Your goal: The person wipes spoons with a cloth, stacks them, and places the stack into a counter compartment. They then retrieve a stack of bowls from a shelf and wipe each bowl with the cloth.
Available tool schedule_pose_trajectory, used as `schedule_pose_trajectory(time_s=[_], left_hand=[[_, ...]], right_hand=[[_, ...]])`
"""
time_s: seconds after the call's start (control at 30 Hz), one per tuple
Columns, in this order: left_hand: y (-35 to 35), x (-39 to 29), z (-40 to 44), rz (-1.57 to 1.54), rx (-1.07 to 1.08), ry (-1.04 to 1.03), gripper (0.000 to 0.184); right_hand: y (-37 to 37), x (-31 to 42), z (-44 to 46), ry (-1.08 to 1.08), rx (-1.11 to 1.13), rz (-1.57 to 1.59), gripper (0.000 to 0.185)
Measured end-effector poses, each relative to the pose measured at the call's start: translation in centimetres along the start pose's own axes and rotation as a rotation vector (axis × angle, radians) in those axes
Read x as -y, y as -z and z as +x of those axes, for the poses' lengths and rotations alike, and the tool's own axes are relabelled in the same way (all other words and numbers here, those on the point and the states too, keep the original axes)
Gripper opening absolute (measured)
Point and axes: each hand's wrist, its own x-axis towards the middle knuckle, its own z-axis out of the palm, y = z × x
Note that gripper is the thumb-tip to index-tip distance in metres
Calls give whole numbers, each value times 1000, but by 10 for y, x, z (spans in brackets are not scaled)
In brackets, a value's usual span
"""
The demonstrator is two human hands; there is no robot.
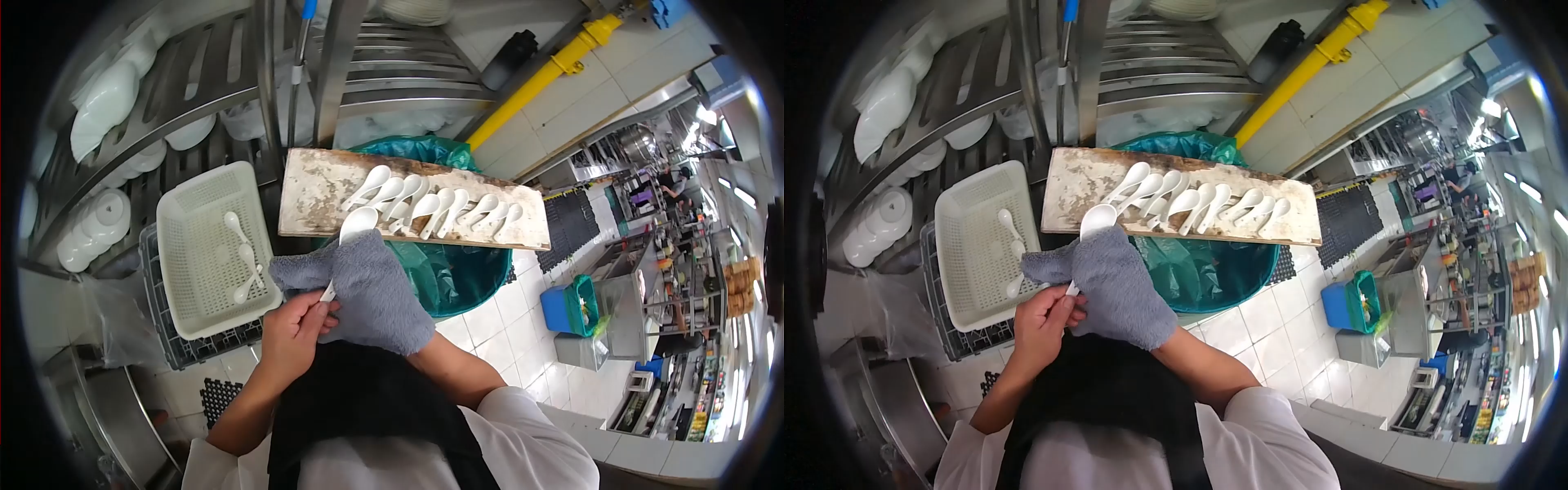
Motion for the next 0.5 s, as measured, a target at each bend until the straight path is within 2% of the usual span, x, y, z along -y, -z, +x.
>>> schedule_pose_trajectory(time_s=[0.13, 0.2, 0.23, 0.3, 0.37, 0.43, 0.47, 0.5], left_hand=[[1, 7, 5, 69, -3, -5, 16], [-2, 14, 9, 57, -29, 13, 15], [-3, 17, 12, 135, -22, 15, 15], [-10, 13, 15, 208, -6, 16, 15], [-17, -2, 14, 312, 69, -56, 14], [-16, 13, 12, 259, 60, -66, 15], [-13, 21, 11, 219, 56, -78, 15], [-10, 25, 9, 217, 53, -74, 15]], right_hand=[[11, 3, 1, -69, 93, -38, 37], [29, 20, 8, -156, 269, -97, 32], [26, 16, 3, -166, 272, -102, 32], [19, 3, -7, 20, 51, 127, 32], [36, -6, -17, -1, 13, -1, 32], [49, -30, -32, -33, -121, -121, 33], [38, -64, -54, -52, -218, -118, 34], [-1, -138, -107, -23, -305, -305, 36]])
